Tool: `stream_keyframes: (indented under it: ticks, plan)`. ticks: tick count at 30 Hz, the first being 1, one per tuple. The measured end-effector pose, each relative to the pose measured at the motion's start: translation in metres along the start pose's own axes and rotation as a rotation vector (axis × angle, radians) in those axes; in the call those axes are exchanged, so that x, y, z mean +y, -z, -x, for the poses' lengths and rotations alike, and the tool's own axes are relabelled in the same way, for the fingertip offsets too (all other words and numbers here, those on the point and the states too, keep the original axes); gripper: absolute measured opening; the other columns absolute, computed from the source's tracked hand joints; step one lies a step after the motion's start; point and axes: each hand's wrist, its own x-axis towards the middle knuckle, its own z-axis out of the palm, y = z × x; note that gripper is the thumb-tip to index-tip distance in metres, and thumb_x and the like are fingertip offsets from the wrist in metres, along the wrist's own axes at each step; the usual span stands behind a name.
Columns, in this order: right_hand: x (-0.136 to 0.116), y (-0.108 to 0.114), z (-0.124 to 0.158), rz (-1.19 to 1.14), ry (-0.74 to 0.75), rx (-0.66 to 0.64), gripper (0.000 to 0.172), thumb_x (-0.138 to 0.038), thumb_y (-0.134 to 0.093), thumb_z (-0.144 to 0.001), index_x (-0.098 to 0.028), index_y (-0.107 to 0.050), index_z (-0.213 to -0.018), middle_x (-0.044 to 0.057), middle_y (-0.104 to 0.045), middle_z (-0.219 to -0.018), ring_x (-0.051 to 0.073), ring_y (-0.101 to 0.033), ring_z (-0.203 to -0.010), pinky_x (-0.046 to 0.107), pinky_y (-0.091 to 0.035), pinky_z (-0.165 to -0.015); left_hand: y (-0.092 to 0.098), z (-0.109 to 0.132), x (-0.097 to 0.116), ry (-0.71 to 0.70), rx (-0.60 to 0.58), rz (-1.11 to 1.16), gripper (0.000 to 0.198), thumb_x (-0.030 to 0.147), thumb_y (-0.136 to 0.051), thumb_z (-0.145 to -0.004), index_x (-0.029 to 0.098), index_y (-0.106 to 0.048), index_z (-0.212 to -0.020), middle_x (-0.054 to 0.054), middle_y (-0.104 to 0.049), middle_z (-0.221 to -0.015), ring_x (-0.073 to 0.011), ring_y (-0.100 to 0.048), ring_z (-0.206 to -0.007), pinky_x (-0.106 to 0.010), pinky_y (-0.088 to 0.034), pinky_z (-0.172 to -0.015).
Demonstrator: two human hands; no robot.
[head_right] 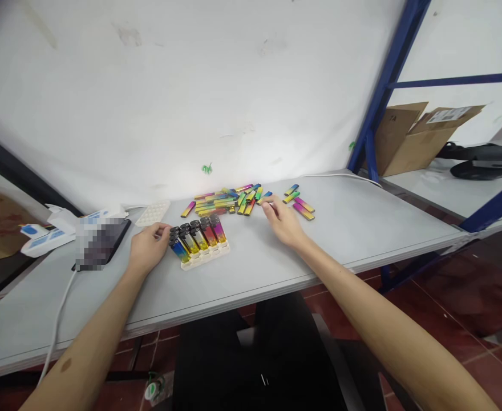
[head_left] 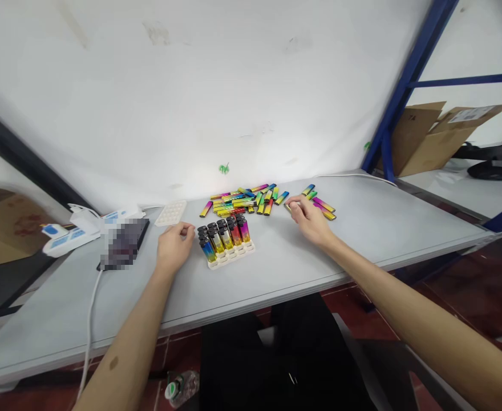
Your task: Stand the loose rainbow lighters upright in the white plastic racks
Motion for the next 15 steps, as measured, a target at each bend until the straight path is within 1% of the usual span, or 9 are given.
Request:
stream_keyframes:
  ticks: [1, 2, 3, 4, 6, 9, 12, 15]
  plan:
    - [-0.007, -0.010, -0.001, -0.098, -0.066, -0.023, 0.047, -0.059, -0.038, -0.099, -0.020, -0.063, -0.089, -0.002, -0.047, -0.060, 0.014, -0.044, -0.056, 0.026, -0.033, -0.055, 0.001, 0.001, 0.001, 0.002, -0.001, 0.001, 0.031, 0.039, -0.048, -0.086, 0.022, -0.072, -0.093, -0.006, -0.075, -0.092, -0.0238, -0.068, -0.090, -0.035, -0.051, -0.091]
    - [-0.012, -0.019, -0.003, -0.220, -0.159, -0.050, 0.055, -0.064, -0.035, -0.098, -0.020, -0.059, -0.074, -0.003, -0.040, -0.055, 0.013, -0.038, -0.051, 0.026, -0.029, -0.050, 0.001, 0.001, 0.002, 0.005, -0.001, 0.000, 0.031, 0.039, -0.048, -0.086, 0.022, -0.072, -0.094, -0.006, -0.075, -0.092, -0.0239, -0.068, -0.090, -0.035, -0.051, -0.091]
    - [-0.017, -0.029, -0.004, -0.348, -0.265, -0.079, 0.061, -0.068, -0.033, -0.097, -0.021, -0.052, -0.064, -0.004, -0.034, -0.051, 0.011, -0.031, -0.046, 0.026, -0.024, -0.046, 0.001, 0.001, 0.003, 0.010, 0.000, -0.001, 0.031, 0.039, -0.048, -0.086, 0.022, -0.072, -0.094, -0.006, -0.075, -0.092, -0.0239, -0.068, -0.090, -0.036, -0.050, -0.091]
    - [-0.020, -0.037, -0.006, -0.466, -0.361, -0.104, 0.063, -0.071, -0.032, -0.095, -0.022, -0.045, -0.058, -0.005, -0.028, -0.048, 0.010, -0.024, -0.043, 0.025, -0.019, -0.044, 0.001, 0.002, 0.003, 0.015, 0.001, 0.000, 0.031, 0.039, -0.048, -0.086, 0.022, -0.072, -0.094, -0.006, -0.075, -0.092, -0.0240, -0.068, -0.090, -0.036, -0.050, -0.092]
    - [-0.024, -0.049, -0.008, -0.637, -0.491, -0.135, 0.061, -0.070, -0.035, -0.094, -0.023, -0.040, -0.055, -0.007, -0.022, -0.045, 0.009, -0.016, -0.041, 0.024, -0.012, -0.041, 0.001, 0.002, 0.003, 0.021, 0.002, 0.005, 0.031, 0.040, -0.048, -0.086, 0.022, -0.072, -0.094, -0.006, -0.075, -0.092, -0.0240, -0.068, -0.090, -0.036, -0.050, -0.093]
    - [-0.024, -0.053, -0.007, -0.772, -0.546, -0.140, 0.054, -0.059, -0.039, -0.094, -0.022, -0.040, -0.054, -0.008, -0.021, -0.044, 0.008, -0.012, -0.040, 0.022, -0.010, -0.040, 0.000, 0.002, 0.003, 0.013, 0.000, 0.009, 0.031, 0.039, -0.048, -0.086, 0.022, -0.072, -0.095, -0.007, -0.075, -0.092, -0.0237, -0.068, -0.089, -0.036, -0.050, -0.092]
    - [-0.024, -0.047, -0.003, -0.863, -0.567, -0.133, 0.047, -0.048, -0.037, -0.094, -0.022, -0.039, -0.055, -0.008, -0.021, -0.044, 0.008, -0.012, -0.039, 0.020, -0.011, -0.038, 0.000, 0.001, 0.003, 0.001, 0.001, 0.007, 0.030, 0.039, -0.049, -0.086, 0.021, -0.072, -0.094, -0.006, -0.075, -0.092, -0.0235, -0.069, -0.089, -0.035, -0.050, -0.093]
    - [-0.025, -0.042, -0.001, -0.899, -0.589, -0.145, 0.042, -0.044, -0.036, -0.093, -0.022, -0.038, -0.057, -0.008, -0.022, -0.043, 0.008, -0.013, -0.039, 0.019, -0.012, -0.036, 0.001, 0.001, 0.004, 0.003, 0.001, 0.008, 0.030, 0.039, -0.049, -0.086, 0.021, -0.072, -0.094, -0.006, -0.076, -0.092, -0.0238, -0.069, -0.090, -0.035, -0.051, -0.092]
